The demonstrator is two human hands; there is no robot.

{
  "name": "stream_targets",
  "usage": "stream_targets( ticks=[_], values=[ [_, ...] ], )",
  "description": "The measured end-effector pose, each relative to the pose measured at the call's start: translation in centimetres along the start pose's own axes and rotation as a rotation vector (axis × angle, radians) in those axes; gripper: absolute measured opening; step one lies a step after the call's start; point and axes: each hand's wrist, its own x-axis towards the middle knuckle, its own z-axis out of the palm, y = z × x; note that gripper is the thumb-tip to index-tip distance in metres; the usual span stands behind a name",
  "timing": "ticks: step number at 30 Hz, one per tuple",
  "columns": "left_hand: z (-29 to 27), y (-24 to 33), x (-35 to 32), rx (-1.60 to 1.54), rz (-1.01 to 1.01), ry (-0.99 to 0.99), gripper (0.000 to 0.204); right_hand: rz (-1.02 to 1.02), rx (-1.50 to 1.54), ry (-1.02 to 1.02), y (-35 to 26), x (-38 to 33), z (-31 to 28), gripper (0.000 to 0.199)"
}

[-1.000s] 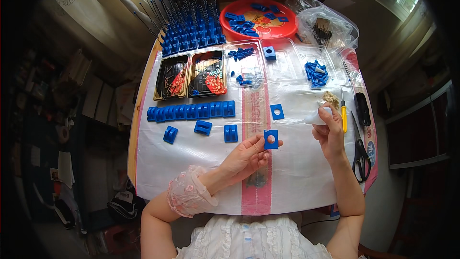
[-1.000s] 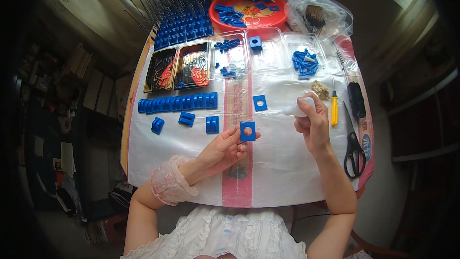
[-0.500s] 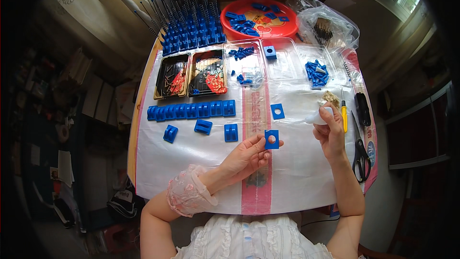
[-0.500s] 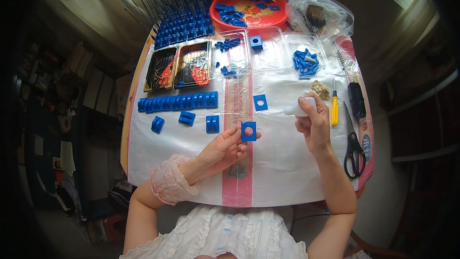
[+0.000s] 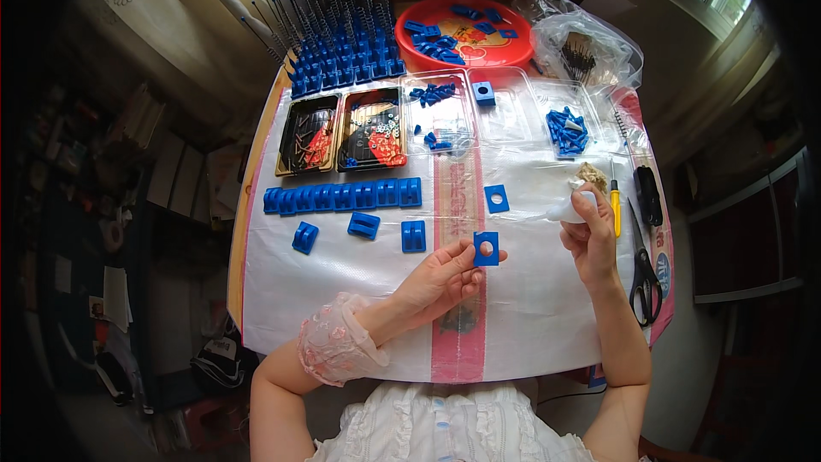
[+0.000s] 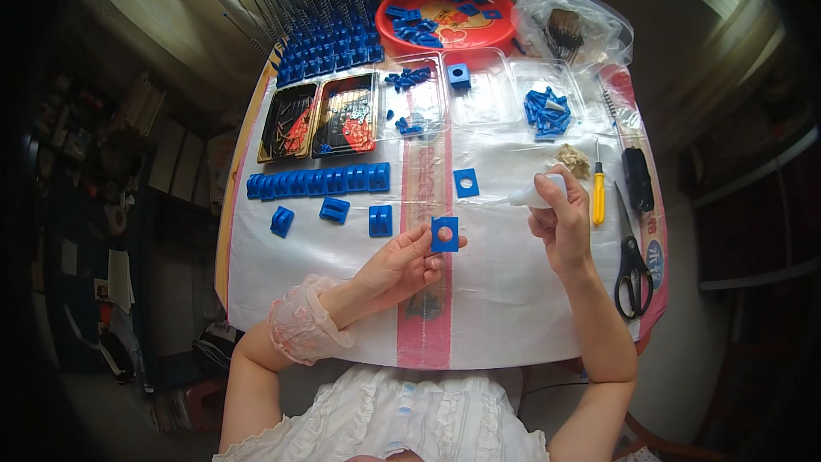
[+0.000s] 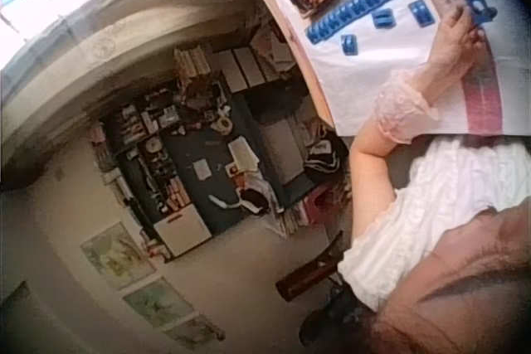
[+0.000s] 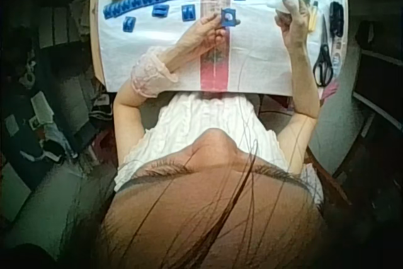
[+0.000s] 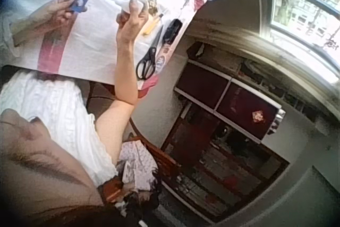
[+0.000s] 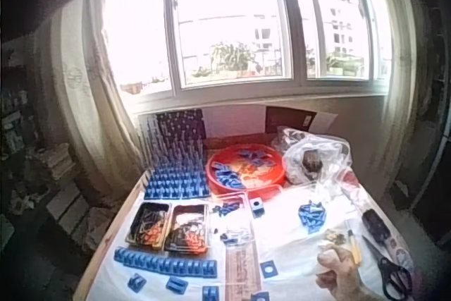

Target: Assembling small blue plastic components by inserting metal pins and applying adhesive.

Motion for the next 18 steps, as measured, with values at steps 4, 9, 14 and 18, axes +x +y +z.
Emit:
stream_targets(
  ticks=[4,9,14,18],
  values=[
    [-0.16,-0.12,0.08,-0.061,0.001,-0.007,0.023,-0.009,-0.036,-0.011,0.17,0.0,-0.2,0.014],
    [-0.09,-0.04,0.04,-0.064,0.0,0.0,0.023,-0.021,-0.061,-0.001,-0.02,-0.22,0.15,0.015],
    [-0.1,-0.08,0.01,-0.059,-0.003,0.008,0.022,-0.03,-0.07,0.01,0.02,-0.23,0.31,0.016],
    [-0.2,-0.1,0.07,-0.065,-0.003,-0.001,0.023,-0.024,-0.012,0.002,-0.01,-0.21,-0.05,0.011]
  ],
)
